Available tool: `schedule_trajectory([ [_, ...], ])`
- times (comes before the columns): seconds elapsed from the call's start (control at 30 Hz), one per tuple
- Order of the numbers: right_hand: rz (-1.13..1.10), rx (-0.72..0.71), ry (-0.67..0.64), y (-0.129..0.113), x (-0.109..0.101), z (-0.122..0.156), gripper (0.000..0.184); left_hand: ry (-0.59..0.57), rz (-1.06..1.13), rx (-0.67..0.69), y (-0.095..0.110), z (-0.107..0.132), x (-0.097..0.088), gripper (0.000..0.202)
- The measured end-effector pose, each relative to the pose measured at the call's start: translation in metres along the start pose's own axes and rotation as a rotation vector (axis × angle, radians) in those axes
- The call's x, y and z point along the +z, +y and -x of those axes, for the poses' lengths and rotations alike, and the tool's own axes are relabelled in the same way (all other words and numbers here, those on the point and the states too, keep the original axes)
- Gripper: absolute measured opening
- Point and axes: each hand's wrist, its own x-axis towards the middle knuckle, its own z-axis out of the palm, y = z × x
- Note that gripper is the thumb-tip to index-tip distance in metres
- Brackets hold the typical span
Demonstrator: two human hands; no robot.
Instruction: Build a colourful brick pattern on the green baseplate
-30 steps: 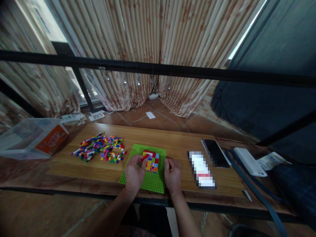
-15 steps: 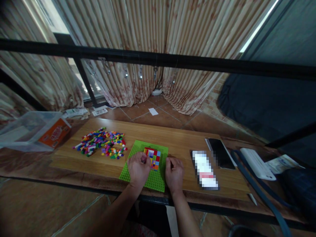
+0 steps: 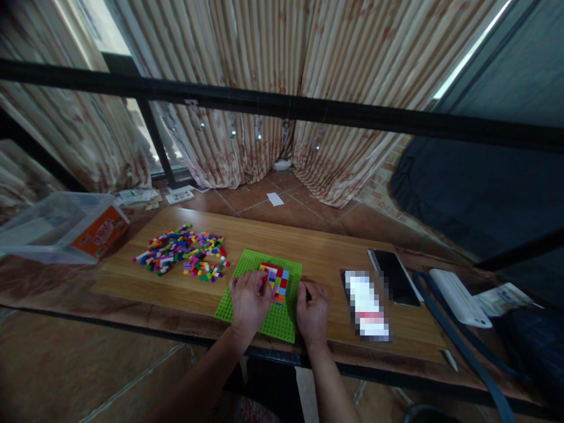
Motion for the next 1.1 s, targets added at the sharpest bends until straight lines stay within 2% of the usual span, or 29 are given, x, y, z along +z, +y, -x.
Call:
schedule_trajectory([
  [0.17,0.018,0.0,-0.011,0.0,0.0,-0.001,0.035,0.006,-0.025,0.037,0.001,-0.002,0.007,0.014],
  [0.37,0.019,-0.006,-0.011,0.0,0.0,0.0,0.037,0.037,0.061,0.032,0.001,-0.004,0.012,0.023],
  [0.53,0.015,-0.013,-0.001,0.001,0.0,0.0,0.039,0.039,0.13,-0.004,-0.001,-0.002,0.009,0.02],
  [0.83,0.015,-0.011,-0.013,0.002,0.0,0.0,0.04,0.075,0.188,-0.056,-0.003,-0.007,0.002,0.031],
  [1.1,0.014,-0.014,-0.014,0.001,-0.001,0.0,0.04,0.029,0.132,-0.103,-0.006,-0.014,0.017,0.041],
])
